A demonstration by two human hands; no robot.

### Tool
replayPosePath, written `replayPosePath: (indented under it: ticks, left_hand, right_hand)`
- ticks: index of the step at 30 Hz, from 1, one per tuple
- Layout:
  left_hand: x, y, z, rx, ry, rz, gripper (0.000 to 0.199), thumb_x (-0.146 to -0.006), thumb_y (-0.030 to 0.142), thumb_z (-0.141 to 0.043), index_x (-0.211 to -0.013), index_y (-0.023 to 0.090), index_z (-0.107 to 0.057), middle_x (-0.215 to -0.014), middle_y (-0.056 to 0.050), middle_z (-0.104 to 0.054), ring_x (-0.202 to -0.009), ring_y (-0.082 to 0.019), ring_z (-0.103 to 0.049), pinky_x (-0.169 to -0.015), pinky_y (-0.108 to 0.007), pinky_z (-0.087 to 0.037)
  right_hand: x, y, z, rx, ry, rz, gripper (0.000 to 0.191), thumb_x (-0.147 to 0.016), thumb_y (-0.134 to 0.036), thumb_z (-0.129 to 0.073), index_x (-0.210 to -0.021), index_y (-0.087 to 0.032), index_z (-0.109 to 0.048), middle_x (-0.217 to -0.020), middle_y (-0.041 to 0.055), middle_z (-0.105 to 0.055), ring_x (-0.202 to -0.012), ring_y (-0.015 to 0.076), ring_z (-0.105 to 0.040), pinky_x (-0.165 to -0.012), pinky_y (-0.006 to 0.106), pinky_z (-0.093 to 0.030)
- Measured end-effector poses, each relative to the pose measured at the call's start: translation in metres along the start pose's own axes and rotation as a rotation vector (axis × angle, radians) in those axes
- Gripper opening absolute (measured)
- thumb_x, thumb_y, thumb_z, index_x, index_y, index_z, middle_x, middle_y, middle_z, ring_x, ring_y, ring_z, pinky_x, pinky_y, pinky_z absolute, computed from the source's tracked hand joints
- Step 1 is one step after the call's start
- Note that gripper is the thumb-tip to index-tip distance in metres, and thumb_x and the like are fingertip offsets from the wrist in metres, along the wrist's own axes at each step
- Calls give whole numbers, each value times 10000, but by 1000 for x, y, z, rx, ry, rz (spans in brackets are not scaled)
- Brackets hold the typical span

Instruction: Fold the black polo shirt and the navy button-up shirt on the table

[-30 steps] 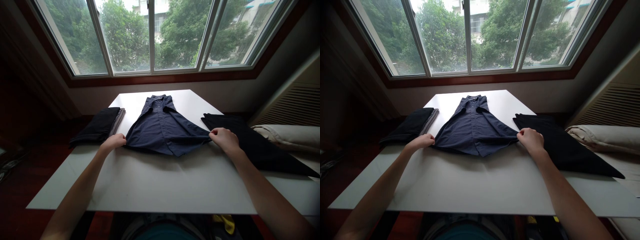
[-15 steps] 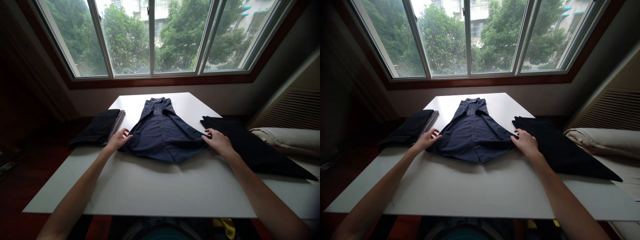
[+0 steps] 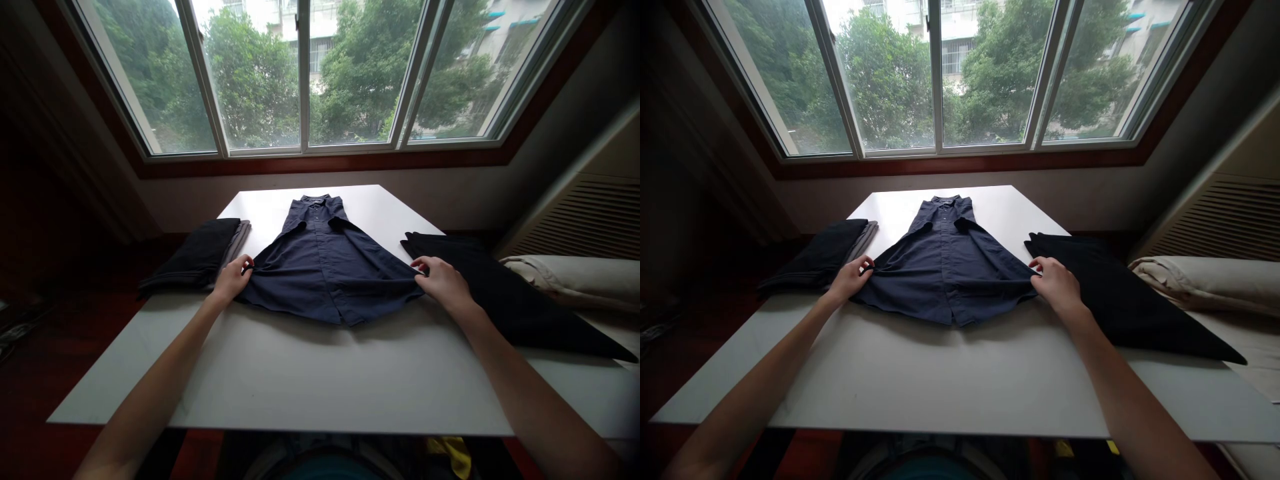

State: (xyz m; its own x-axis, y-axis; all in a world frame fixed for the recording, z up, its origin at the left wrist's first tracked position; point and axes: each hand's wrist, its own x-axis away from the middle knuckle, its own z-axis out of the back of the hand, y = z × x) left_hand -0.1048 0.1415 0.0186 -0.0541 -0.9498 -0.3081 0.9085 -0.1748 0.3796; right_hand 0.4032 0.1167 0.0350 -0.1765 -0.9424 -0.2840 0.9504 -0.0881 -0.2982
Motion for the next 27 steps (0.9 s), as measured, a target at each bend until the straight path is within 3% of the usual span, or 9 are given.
replayPosePath:
  ticks: [7, 12, 15, 18, 20, 22, 27]
  left_hand:
    - [2, 1, 3, -92, -58, 55, 119, -868, 307, -531, -942, 253, -606, -928, -19, -677, -731, -177, -624, -640, -248, -391]
    - [4, 3, 4, -151, -49, 32, 159, -889, 322, -499, -983, 248, -604, -916, -36, -663, -796, -210, -632, -670, -273, -417]
    - [5, 15, 7, -166, 63, -88, 149, -891, 299, -500, -950, 225, -615, -976, -65, -628, -931, -234, -610, -795, -307, -451]
    - [10, 42, 11, -86, 117, -254, 154, -913, 312, -499, -921, 217, -619, -981, -69, -608, -995, -233, -578, -900, -332, -438]
    - [19, 66, 10, 9, 59, -403, 169, -937, 320, -486, -926, 215, -617, -983, -61, -611, -972, -215, -577, -906, -334, -434]
    - [31, 92, 6, 79, -47, -575, 177, -950, 337, -492, -950, 214, -619, -1011, -57, -622, -968, -203, -575, -901, -335, -431]
    - [60, 134, -11, 127, -264, -875, 264, -924, 430, -558, -1048, 204, -618, -1072, -63, -632, -991, -197, -575, -872, -317, -425]
  right_hand:
    - [0, 3, -3, 3, -118, 5, 357, -671, -178, -522, -985, -234, -683, -991, 43, -663, -816, 204, -610, -651, 281, -398]
    - [2, -5, -2, 43, 18, 84, 288, -740, -227, -534, -984, -204, -686, -1018, 87, -642, -905, 245, -602, -731, 324, -436]
    - [10, -27, 4, -102, 40, 258, 215, -793, -319, -584, -939, -189, -673, -996, 99, -638, -895, 242, -591, -795, 358, -457]
    - [27, -58, 13, -408, -279, 523, 299, -814, -459, -636, -959, -198, -662, -986, 78, -642, -838, 203, -588, -776, 327, -487]
    - [41, -77, 19, -541, -520, 659, 369, -786, -510, -681, -1000, -210, -663, -1016, 62, -639, -888, 201, -591, -801, 310, -494]
    - [53, -89, 22, -584, -641, 739, 394, -760, -496, -721, -1031, -217, -660, -1057, 55, -625, -959, 207, -586, -855, 310, -485]
    - [60, -94, 13, -560, -596, 770, 249, -828, -378, -654, -988, -186, -651, -996, 64, -623, -924, 201, -589, -813, 312, -483]
